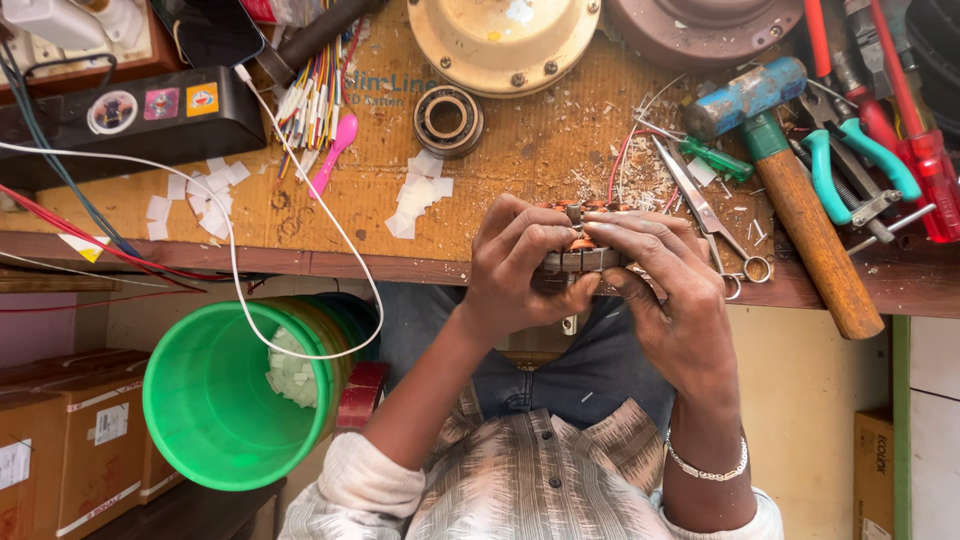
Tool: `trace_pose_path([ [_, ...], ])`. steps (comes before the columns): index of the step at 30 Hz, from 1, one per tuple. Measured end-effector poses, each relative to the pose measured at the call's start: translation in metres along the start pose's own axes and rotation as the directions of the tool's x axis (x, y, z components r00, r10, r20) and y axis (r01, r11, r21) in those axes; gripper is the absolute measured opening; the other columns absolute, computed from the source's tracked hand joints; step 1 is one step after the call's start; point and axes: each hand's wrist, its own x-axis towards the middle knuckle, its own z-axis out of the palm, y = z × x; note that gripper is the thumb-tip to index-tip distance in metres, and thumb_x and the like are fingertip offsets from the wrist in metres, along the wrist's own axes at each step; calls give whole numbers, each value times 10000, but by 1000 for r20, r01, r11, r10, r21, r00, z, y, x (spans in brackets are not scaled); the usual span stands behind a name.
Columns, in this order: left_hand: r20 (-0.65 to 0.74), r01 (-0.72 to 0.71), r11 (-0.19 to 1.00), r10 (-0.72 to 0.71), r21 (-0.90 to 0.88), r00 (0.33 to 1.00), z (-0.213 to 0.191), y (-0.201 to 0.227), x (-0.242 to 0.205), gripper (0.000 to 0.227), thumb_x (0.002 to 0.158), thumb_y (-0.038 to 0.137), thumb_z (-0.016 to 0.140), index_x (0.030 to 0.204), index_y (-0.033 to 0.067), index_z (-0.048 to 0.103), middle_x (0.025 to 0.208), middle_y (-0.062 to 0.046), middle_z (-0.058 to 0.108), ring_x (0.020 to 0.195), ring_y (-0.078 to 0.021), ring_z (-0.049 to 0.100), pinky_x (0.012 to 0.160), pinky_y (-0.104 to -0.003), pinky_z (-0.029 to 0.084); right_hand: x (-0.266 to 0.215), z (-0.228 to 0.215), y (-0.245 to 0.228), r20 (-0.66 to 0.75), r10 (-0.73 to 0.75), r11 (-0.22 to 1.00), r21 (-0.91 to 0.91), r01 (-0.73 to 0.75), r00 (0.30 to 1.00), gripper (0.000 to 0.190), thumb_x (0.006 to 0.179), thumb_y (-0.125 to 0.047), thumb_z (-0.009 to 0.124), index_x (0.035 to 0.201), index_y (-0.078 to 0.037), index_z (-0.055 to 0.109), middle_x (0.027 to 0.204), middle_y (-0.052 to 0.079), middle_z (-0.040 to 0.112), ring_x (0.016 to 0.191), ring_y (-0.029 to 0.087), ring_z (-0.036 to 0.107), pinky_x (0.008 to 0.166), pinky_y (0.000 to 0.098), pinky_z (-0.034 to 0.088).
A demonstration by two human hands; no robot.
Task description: The person inserts small white insulating pieces into the slots of a cylindrical motor armature, using a screwdriver to press them in. They repeatedly cut small pieces of white material with scissors and place them into the armature slots.
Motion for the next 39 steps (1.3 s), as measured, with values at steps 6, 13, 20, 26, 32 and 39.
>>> trace_pose_path([
  [6,221,38,997,-22,-72,975,-22,-5,-1,482,829,30,826,1256,85,609,1287,-71,648,1175,-298,606,1056,-413,495,4,-1,5,-4,-57,998,10,57,998,366,893,-35,723,1258,-28,698,1340,107,696,1298,284,626,1119,416,482],
  [13,270,-76,995,58,59,961,-27,-9,16,484,836,23,832,1262,95,611,1292,-39,657,1143,-296,596,1033,-403,487,17,4,19,5,-53,992,111,52,999,450,857,55,702,1297,-35,676,1378,118,673,1390,298,590,1168,416,486],
  [20,294,-14,995,-14,94,956,-28,3,21,487,827,151,843,1259,98,624,1297,-43,658,1157,-293,589,1052,-434,474,8,9,30,-40,-36,995,94,40,999,412,910,18,688,1320,-21,662,1389,143,662,1395,314,588,1178,427,475],
  [26,141,20,982,-47,188,989,-16,16,16,476,852,270,859,1247,122,640,1256,-36,652,1166,-290,573,1054,-440,472,6,15,30,-57,-32,994,105,38,998,412,918,-1,689,1327,-18,645,1412,141,646,1416,321,568,1188,429,468],
  [32,56,49,980,-61,194,997,-5,10,5,434,873,323,847,1205,134,642,1194,-39,649,1111,-277,609,1007,-442,475,3,15,31,-34,-42,994,99,45,999,411,968,1,630,1378,-11,609,1476,144,603,1467,334,522,1215,440,444],
  [39,-71,47,975,-32,217,997,4,7,1,381,902,362,812,1097,105,610,1085,-33,667,992,-254,606,900,-434,466,0,23,31,-63,-46,997,55,50,997,370,1002,-56,625,1371,-28,613,1440,140,621,1408,349,563,1197,441,461],
])
